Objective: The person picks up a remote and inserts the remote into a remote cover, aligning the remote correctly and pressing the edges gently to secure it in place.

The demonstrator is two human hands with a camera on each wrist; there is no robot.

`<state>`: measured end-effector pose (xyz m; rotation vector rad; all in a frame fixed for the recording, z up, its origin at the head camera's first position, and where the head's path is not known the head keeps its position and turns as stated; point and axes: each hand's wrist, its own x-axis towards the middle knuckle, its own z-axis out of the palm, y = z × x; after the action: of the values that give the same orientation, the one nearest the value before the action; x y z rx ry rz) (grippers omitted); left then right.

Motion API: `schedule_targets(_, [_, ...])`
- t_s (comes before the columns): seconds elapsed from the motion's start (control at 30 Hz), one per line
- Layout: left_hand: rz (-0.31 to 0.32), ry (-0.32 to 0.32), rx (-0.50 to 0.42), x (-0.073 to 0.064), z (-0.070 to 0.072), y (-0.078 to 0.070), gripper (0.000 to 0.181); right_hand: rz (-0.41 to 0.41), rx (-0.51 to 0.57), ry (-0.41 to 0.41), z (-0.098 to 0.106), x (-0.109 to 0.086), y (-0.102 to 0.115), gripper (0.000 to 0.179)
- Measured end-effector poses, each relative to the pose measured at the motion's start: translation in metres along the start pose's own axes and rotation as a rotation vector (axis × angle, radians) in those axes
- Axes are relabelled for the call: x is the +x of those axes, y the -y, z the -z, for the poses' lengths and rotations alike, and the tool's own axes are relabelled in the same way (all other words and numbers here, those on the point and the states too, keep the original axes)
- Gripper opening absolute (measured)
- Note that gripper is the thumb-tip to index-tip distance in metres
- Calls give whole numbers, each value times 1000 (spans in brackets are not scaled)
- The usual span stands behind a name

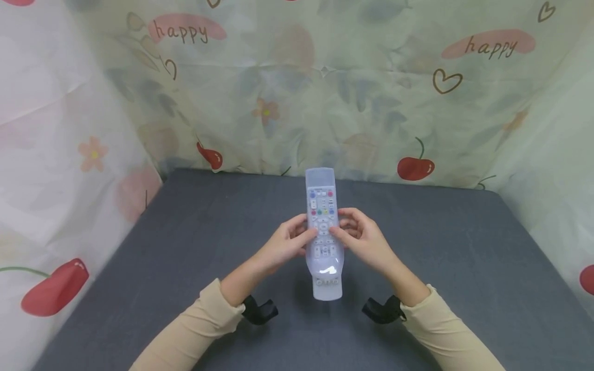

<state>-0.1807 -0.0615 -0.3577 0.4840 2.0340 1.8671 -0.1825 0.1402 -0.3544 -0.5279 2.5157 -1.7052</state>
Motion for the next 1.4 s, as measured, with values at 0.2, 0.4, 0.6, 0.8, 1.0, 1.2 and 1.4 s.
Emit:
schedule_targets(0.2, [-48,-65,47,2,-4,1,40,50,-12,-29,-3,-1,0,31])
schedule_targets(0.4, [-94,-136,91,4,-7,3,35,23,-13,-28,0,0,2,30])
schedule_targets(0.6, [-107,-158,128,4,-12,5,36,37,-135,-74,8,3,8,22])
schedule_targets(0.8, [-137,-194,133,4,-16,7,34,113,-330,-125,8,1,15,10])
schedule_targets(1.0, [-117,-244,102,1,-20,6,32,200,-513,-137,3,1,17,8])
schedule_targets(1.2, [-81,-297,28,1,-22,9,31,256,-691,-153,-3,1,16,9])
schedule_targets(1.4, [-43,-326,-17,4,-23,12,30,280,-764,-165,-7,1,13,11])
